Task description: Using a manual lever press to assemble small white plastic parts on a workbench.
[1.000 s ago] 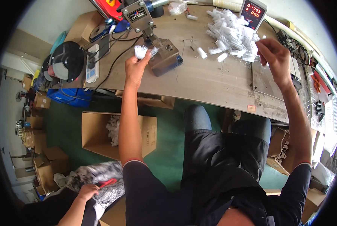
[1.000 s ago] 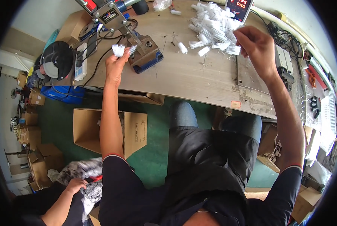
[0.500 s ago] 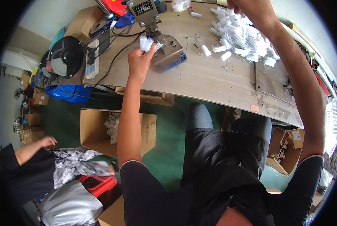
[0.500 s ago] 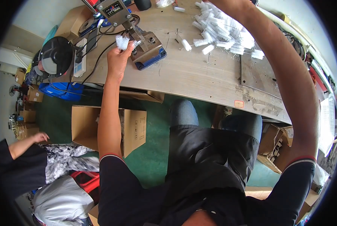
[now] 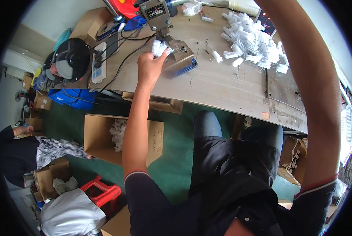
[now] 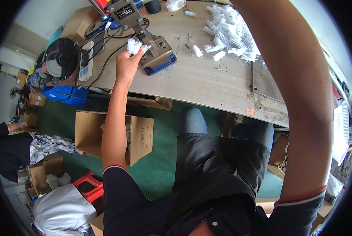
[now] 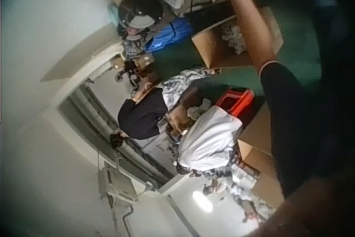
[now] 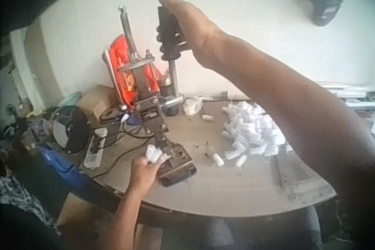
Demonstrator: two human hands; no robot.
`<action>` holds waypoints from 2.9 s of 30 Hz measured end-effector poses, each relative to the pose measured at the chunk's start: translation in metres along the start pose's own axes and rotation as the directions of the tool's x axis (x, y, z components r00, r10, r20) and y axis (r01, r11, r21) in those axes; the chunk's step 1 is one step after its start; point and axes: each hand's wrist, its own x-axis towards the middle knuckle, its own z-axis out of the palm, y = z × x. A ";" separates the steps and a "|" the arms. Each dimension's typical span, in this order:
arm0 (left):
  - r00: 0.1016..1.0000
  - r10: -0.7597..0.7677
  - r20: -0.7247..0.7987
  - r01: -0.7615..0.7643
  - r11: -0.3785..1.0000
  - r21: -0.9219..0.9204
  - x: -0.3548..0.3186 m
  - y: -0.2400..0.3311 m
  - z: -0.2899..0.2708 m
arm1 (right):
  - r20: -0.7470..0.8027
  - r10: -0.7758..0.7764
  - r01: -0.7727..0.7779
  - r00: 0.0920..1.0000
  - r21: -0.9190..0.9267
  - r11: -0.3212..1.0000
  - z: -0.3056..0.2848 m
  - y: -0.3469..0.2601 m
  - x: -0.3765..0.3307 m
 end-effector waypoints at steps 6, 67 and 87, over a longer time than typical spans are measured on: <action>1.000 -0.020 0.002 0.020 1.000 0.020 -0.002 0.011 0.000 | 0.107 -0.815 0.799 0.570 -0.304 0.519 0.011 0.102 -0.122; 0.711 -0.297 -0.637 0.381 0.924 -0.005 -0.213 -0.219 -0.111 | -0.490 -0.457 -0.299 0.742 -0.853 0.428 -0.220 0.337 -0.264; 0.720 -0.298 -0.627 0.630 0.659 0.411 -0.296 -0.261 -0.093 | -0.608 -0.263 -0.515 0.749 -0.784 0.346 -0.207 0.315 -0.242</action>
